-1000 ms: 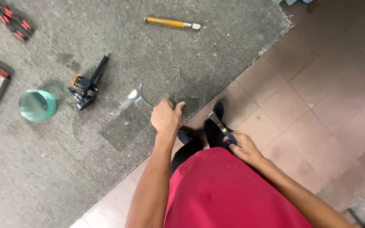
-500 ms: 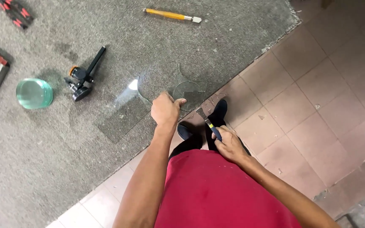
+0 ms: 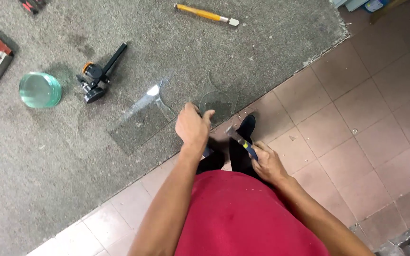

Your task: Using a circular glass cutter and pliers to cut a circular shape from a glass pane

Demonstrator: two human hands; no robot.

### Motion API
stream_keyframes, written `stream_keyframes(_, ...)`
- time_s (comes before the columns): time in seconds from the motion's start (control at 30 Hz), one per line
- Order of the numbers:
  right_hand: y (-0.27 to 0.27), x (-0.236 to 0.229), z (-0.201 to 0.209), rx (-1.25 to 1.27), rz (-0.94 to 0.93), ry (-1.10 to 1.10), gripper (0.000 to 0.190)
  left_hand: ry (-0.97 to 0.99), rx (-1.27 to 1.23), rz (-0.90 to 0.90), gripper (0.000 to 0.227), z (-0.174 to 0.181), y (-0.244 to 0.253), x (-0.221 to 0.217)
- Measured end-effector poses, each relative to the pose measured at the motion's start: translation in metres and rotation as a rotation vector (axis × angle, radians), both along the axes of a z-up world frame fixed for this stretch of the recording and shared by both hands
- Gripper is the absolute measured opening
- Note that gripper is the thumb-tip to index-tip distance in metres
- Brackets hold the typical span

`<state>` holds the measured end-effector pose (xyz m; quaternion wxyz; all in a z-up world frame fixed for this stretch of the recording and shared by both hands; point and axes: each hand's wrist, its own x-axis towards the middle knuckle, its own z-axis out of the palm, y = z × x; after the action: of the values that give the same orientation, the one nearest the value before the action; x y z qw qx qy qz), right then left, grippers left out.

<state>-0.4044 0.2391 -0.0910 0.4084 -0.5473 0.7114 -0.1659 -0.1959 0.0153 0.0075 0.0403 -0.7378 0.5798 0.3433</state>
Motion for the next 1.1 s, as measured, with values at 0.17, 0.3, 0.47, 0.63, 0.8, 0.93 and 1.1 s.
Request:
stream_keyframes(0.17, 0.013, -0.032, -0.001, 0.285, 0.225, 0.291, 0.031, -0.012, -0.224, -0.041, 0.070, -0.024, 0.016, -0.014)
stream_keyframes(0.3, -0.021, -0.029, 0.054, 0.194, -0.004, -0.089, 0.036, 0.119, -0.284, -0.239, 0.064, -0.032, -0.009, -0.014)
stream_keyframes(0.47, -0.037, -0.037, 0.046, 0.087, -0.043, -0.126, 0.038, 0.132, -0.245, -0.279, 0.069, -0.034, -0.022, -0.022)
stream_keyframes(0.63, -0.050, -0.052, 0.049, 0.075, -0.026, -0.124, 0.021, 0.092, -0.174, -0.278, 0.075, -0.040, -0.032, -0.025)
stream_keyframes(0.8, -0.057, -0.065, 0.046, 0.071, 0.004, -0.104, 0.013, 0.051, -0.118, -0.295, 0.081, -0.041, -0.040, -0.028)
stream_keyframes(0.93, -0.052, -0.069, 0.024, 0.030, 0.008, -0.118, 0.010, 0.056, -0.104, -0.291, 0.079, -0.036, -0.040, -0.029)
stream_keyframes(1.1, -0.034, -0.063, 0.013, -0.045, -0.017, -0.110, 0.013, 0.053, -0.100, -0.289, 0.076, -0.025, -0.035, -0.030)
